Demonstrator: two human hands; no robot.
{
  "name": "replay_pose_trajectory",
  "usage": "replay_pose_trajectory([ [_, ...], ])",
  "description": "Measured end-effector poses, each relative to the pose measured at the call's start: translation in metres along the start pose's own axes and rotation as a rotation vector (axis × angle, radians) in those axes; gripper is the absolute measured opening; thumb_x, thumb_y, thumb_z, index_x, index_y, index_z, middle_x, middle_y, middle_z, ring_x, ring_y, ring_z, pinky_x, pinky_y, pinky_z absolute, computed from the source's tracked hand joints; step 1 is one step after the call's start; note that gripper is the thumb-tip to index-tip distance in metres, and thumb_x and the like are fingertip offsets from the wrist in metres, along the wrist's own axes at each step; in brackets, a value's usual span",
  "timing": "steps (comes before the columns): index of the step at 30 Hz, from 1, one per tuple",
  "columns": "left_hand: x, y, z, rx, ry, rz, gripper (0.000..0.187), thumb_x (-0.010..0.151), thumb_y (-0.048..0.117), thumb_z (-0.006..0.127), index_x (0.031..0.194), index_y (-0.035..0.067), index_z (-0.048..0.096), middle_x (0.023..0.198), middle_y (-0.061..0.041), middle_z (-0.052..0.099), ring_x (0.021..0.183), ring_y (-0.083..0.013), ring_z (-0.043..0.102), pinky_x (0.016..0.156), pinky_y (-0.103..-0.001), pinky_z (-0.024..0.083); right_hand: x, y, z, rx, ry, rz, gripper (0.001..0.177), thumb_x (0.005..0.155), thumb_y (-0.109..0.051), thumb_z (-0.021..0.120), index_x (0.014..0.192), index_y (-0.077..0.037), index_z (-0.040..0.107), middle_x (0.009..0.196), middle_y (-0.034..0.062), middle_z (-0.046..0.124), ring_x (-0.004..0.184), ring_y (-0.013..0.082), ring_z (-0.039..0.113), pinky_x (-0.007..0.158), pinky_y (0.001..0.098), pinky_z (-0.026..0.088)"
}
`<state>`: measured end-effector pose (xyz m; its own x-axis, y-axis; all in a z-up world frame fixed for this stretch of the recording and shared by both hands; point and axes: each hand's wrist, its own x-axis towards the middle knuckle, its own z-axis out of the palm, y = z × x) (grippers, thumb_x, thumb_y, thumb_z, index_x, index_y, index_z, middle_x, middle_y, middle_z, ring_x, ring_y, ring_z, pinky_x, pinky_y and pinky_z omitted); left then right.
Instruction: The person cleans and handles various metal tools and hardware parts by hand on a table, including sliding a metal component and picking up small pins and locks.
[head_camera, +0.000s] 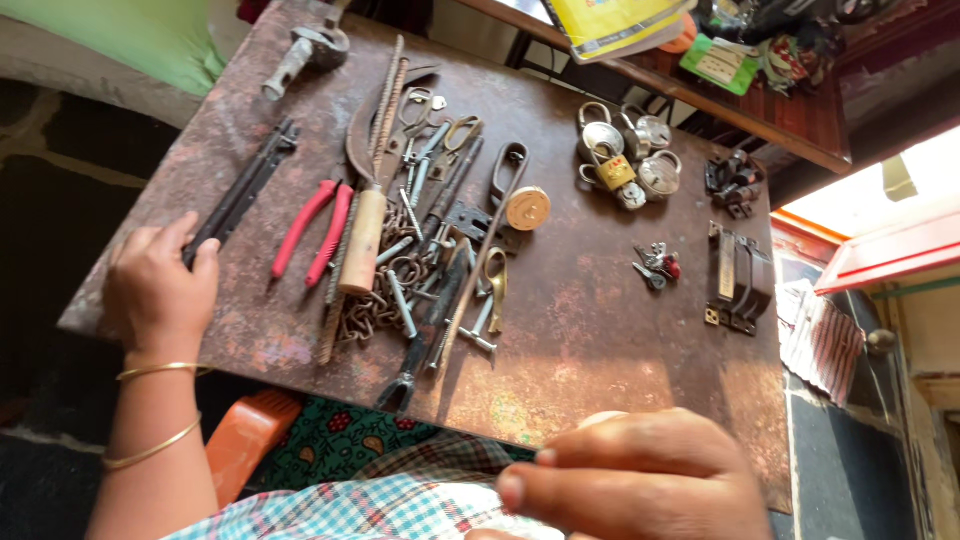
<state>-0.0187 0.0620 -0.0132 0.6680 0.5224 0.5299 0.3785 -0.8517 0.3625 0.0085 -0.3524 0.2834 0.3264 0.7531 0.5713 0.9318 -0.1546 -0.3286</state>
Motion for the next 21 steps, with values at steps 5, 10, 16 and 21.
replay_pose_trajectory([
  [5, -0.004, -0.004, 0.003, -0.014, -0.027, -0.047, 0.031, 0.096, 0.020, 0.081, 0.124, 0.008, 0.076, 0.101, -0.012, 0.071, 0.095, -0.0334, 0.067, 0.089, -0.047, 0.053, -0.014, 0.036, 0.036, 0.546, -0.020, 0.012, 0.008, 0.088, -0.018, 0.077, 0.094, -0.013, 0.079, 0.089, 0.0025, 0.077, 0.070, 0.0090, 0.073, 0.063, 0.0221, 0.059],
  [10, 0.003, 0.011, -0.007, 0.020, -0.033, -0.113, 0.044, 0.089, 0.021, 0.086, 0.127, 0.003, 0.074, 0.099, -0.015, 0.070, 0.091, -0.0373, 0.067, 0.078, -0.049, 0.053, -0.024, 0.042, 0.068, 0.738, -0.034, 0.060, 0.012, 0.089, -0.020, 0.076, 0.099, -0.013, 0.077, 0.092, 0.0034, 0.077, 0.074, 0.0116, 0.073, 0.066, 0.0247, 0.059],
  [16, 0.005, 0.022, -0.009, -0.010, -0.063, -0.145, 0.040, 0.094, 0.025, 0.082, 0.129, 0.007, 0.073, 0.100, -0.012, 0.071, 0.093, -0.0325, 0.068, 0.078, -0.046, 0.054, -0.020, 0.033, 0.058, 0.775, -0.133, -0.014, 0.016, 0.091, -0.021, 0.075, 0.105, -0.012, 0.075, 0.096, 0.0046, 0.076, 0.078, 0.0148, 0.072, 0.070, 0.0277, 0.059],
  [21, 0.010, 0.039, -0.020, 0.100, 0.004, -0.058, 0.039, 0.088, 0.027, 0.082, 0.124, 0.012, 0.077, 0.108, -0.013, 0.071, 0.099, -0.0349, 0.066, 0.083, -0.047, 0.053, -0.006, 0.027, 0.048, 0.774, -0.235, -0.092, 0.020, 0.093, -0.023, 0.074, 0.110, -0.012, 0.073, 0.099, 0.0056, 0.076, 0.081, 0.0174, 0.072, 0.073, 0.0302, 0.059],
])
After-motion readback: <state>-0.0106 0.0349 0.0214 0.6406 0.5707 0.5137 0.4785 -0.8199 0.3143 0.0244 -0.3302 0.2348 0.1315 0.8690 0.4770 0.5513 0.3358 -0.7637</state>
